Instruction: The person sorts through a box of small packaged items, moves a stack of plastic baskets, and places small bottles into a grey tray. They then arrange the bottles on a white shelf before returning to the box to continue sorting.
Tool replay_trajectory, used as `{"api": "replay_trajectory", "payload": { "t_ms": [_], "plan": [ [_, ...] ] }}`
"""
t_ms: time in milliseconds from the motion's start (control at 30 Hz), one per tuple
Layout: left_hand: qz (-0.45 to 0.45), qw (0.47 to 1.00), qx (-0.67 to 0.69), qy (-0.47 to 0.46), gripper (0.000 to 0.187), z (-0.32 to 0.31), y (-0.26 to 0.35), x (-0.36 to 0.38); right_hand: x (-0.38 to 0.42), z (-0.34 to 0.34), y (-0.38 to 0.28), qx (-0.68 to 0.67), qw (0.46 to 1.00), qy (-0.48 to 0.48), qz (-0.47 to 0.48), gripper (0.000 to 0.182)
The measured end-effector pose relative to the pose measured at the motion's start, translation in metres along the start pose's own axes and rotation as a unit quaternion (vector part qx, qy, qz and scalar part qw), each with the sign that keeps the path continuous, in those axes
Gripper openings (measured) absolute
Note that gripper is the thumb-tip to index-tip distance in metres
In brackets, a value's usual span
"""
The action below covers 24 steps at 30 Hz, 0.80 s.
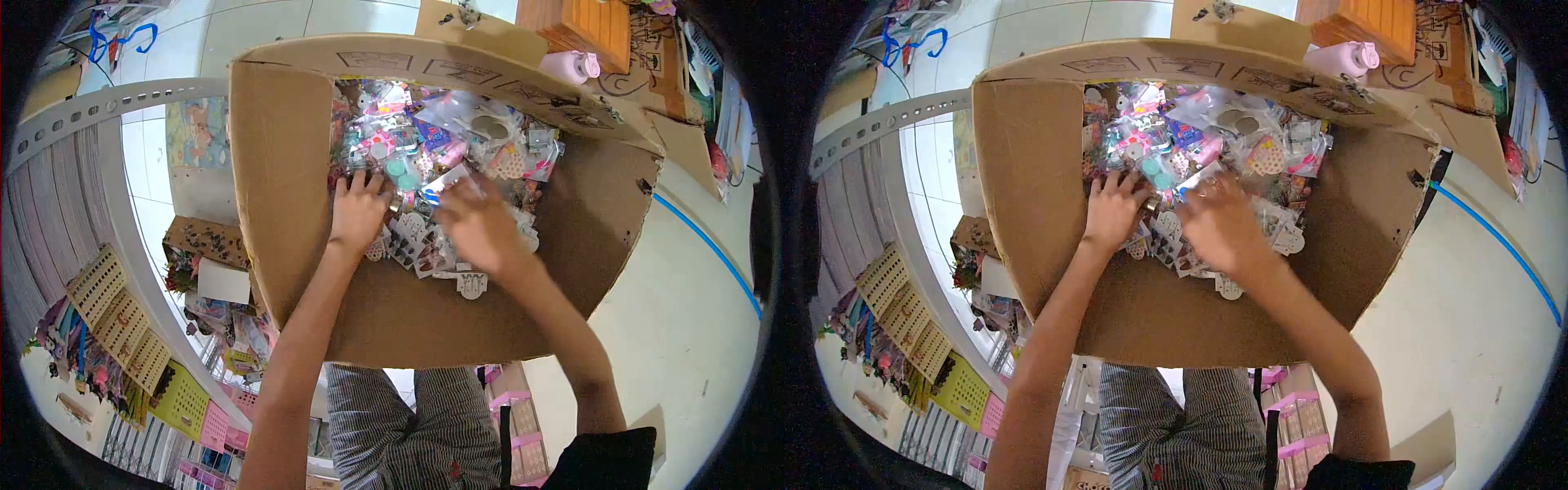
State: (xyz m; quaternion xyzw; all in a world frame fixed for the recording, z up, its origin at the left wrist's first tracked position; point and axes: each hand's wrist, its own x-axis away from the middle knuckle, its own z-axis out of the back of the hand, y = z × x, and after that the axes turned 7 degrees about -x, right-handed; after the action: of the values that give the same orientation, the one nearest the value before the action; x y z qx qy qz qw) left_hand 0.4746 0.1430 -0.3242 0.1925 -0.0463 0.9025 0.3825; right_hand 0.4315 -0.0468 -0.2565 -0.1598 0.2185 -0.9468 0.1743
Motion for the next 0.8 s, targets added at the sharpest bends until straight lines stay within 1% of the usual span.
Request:
{"api": "replay_trajectory", "payload": {
  "t_ms": [67,100,133,167,200,233,267,300,333,367,400,467,500,533,600,633,667,700,733,767,800],
  "plan": [
    [-0.058,0.998,-0.025,0.014,0.028,-0.003,-0.004,0.005,-0.005,-0.016,-0.021,0.002,0.994,-0.086,0.068,0.019],
    [-0.06,0.998,-0.026,0.015,0.028,-0.003,-0.007,0.006,-0.008,-0.027,-0.03,-0.003,0.988,-0.127,0.092,0.019],
    [-0.023,0.998,0.042,0.044,0.028,0.001,-0.01,0.007,-0.011,-0.036,-0.034,-0.004,0.988,-0.126,0.091,0.019],
    [0.015,0.991,0.11,0.071,0.028,0.005,-0.011,0.008,-0.012,-0.045,-0.037,-0.016,0.992,-0.091,0.085,0.019],
    [0.014,0.991,0.112,0.067,0.028,0.009,-0.01,0.009,-0.01,-0.057,-0.038,-0.029,0.995,-0.057,0.078,0.019],
    [0.056,0.97,0.209,0.109,0.027,0.013,-0.01,0.006,-0.011,-0.067,-0.038,0.013,0.997,-0.016,0.074,0.02],
    [0.098,0.936,0.303,0.15,0.026,0.017,-0.01,0.003,-0.006,-0.073,-0.036,0.013,0.997,-0.017,0.073,0.02],
    [0.106,0.915,0.349,0.174,0.023,0.022,-0.009,0.002,0.0,-0.078,-0.033,0.025,0.997,-0.036,0.064,0.02],
    [0.106,0.915,0.349,0.174,0.023,0.031,-0.007,0.001,0.003,-0.079,-0.031,0.037,0.996,-0.055,0.054,0.02],
    [0.141,0.88,0.414,0.184,0.023,0.042,-0.004,0.004,0.005,-0.079,-0.029,0.008,0.996,-0.084,0.04,0.02],
    [0.176,0.839,0.477,0.194,0.023,0.054,-0.002,0.007,0.009,-0.077,-0.026,0.008,0.996,-0.085,0.04,0.02],
    [0.19,0.842,0.464,0.197,0.023,0.073,0.0,0.019,0.015,-0.06,-0.017,-0.001,0.986,-0.166,0.003,0.024],
    [0.209,0.786,0.539,0.217,0.024,0.083,0.001,0.026,0.02,-0.043,-0.014,0.021,0.982,-0.188,0.012,0.023],
    [0.228,0.722,0.609,0.235,0.025,0.093,0.002,0.033,0.024,-0.039,-0.012,0.022,0.982,-0.188,0.012,0.023],
    [0.292,0.719,0.581,0.244,0.027,0.109,0.001,0.051,0.033,-0.034,-0.005,0.049,0.963,-0.259,-0.064,0.022],
    [0.304,0.703,0.593,0.249,0.028,0.106,-0.003,0.059,0.037,-0.024,-0.001,0.116,0.985,-0.123,-0.011,0.018],
    [0.304,0.703,0.593,0.25,0.028,0.106,-0.003,0.068,0.034,-0.019,0.0,0.117,0.985,-0.123,-0.01,0.018],
    [0.298,0.667,0.627,0.272,0.029,0.107,-0.003,0.075,0.03,-0.011,0.003,0.112,0.961,-0.244,-0.07,0.018],
    [0.292,0.628,0.659,0.294,0.03,0.111,-0.002,0.08,0.022,0.0,0.006,0.105,0.918,-0.361,-0.129,0.018],
    [0.314,0.62,0.656,0.295,0.03,0.119,0.001,0.085,0.019,0.004,0.011,0.08,0.949,-0.287,-0.101,0.019],
    [0.314,0.619,0.656,0.296,0.03,0.12,0.005,0.09,0.011,-0.001,0.017,0.082,0.949,-0.287,-0.101,0.019]
  ]
}}
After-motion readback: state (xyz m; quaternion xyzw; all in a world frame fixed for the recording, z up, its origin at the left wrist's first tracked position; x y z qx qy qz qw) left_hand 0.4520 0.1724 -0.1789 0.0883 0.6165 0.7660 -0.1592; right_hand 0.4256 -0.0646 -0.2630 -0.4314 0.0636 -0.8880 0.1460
